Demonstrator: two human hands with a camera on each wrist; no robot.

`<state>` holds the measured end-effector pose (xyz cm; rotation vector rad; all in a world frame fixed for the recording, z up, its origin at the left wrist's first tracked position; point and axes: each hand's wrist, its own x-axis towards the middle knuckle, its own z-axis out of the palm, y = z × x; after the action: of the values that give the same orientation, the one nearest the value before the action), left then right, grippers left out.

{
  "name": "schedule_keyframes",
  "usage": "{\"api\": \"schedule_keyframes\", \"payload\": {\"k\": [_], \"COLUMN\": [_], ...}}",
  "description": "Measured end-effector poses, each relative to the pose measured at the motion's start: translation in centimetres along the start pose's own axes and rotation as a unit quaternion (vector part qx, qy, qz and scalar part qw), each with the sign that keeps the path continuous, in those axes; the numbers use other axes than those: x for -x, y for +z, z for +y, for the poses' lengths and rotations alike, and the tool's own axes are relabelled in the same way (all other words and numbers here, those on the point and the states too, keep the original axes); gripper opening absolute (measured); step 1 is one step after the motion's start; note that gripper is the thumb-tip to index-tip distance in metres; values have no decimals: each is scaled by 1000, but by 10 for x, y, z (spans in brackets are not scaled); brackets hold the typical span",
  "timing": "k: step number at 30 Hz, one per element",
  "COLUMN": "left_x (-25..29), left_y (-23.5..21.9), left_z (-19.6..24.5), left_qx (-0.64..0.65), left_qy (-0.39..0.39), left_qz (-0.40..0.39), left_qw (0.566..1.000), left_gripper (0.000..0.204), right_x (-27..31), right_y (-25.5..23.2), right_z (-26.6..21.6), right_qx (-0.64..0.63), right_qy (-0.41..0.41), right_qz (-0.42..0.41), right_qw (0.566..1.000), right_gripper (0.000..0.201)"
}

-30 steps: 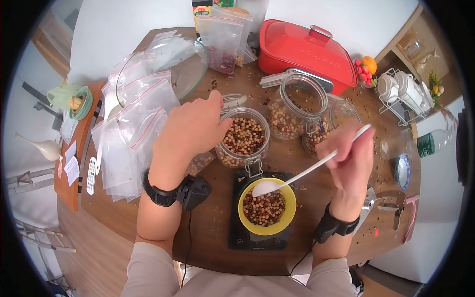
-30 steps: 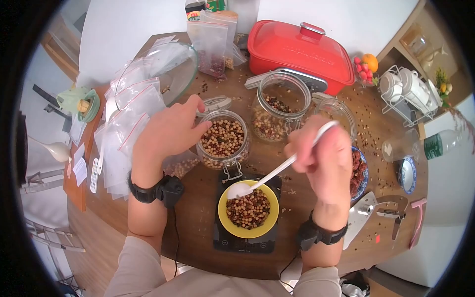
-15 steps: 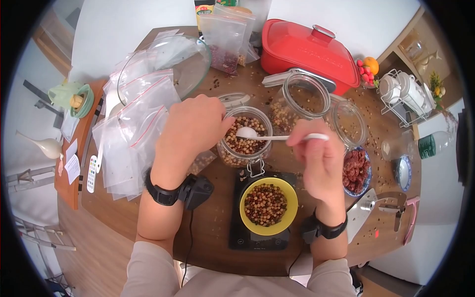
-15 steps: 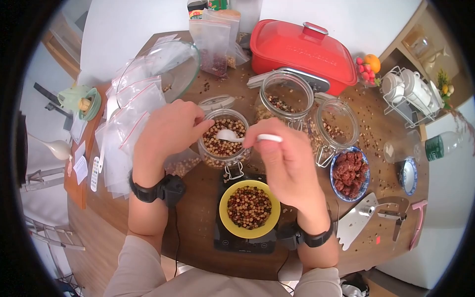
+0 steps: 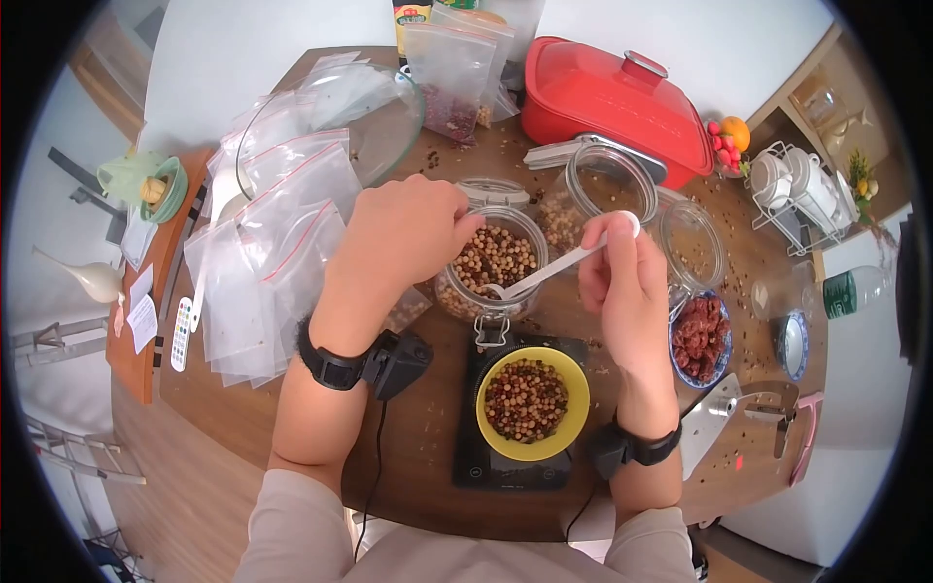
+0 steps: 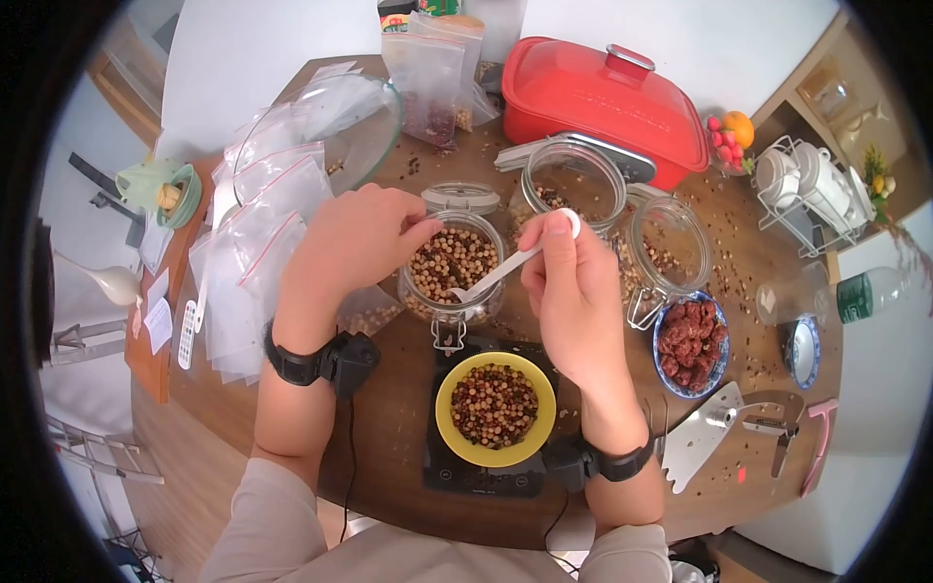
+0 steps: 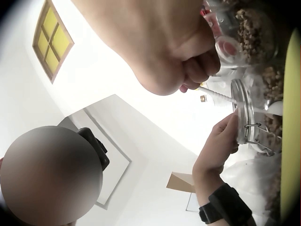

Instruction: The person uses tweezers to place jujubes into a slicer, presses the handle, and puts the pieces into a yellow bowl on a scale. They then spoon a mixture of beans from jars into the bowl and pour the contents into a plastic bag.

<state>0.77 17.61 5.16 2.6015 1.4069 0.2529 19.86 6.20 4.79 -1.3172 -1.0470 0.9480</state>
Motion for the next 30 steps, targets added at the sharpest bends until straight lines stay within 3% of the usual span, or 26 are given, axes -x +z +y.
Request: {"api": "schedule_keyframes", "payload": {"k": [3,18,23,26,30], "left_x": [0,2,-5,-7,-17], "left_y": [1,-2,-2,7,14], "left_z": [0,3,3,-2,-4], "left_qx": [4,1,22,17,21], "left_qy": [-1,-26,-70,-46,-91], "left_qz": [5,0,-24,54,76], "left_qw": [1000,1000,997,997,993], "left_gripper": [32,34,33,34,33], "right_x": [-4,-12,-11,-10,-4], "right_y": [-4,-26,-48,-61,-64], "right_z": [1,-2,-14,-21,-26], "right_qx": [-85,-274,-338,-349,-304], "right_qy": [33,-11,20,23,0], "right_qz": [31,163,128,59,-11], "right_qw": [995,948,932,935,953], "right_gripper": [31,28,28,30,33]}}
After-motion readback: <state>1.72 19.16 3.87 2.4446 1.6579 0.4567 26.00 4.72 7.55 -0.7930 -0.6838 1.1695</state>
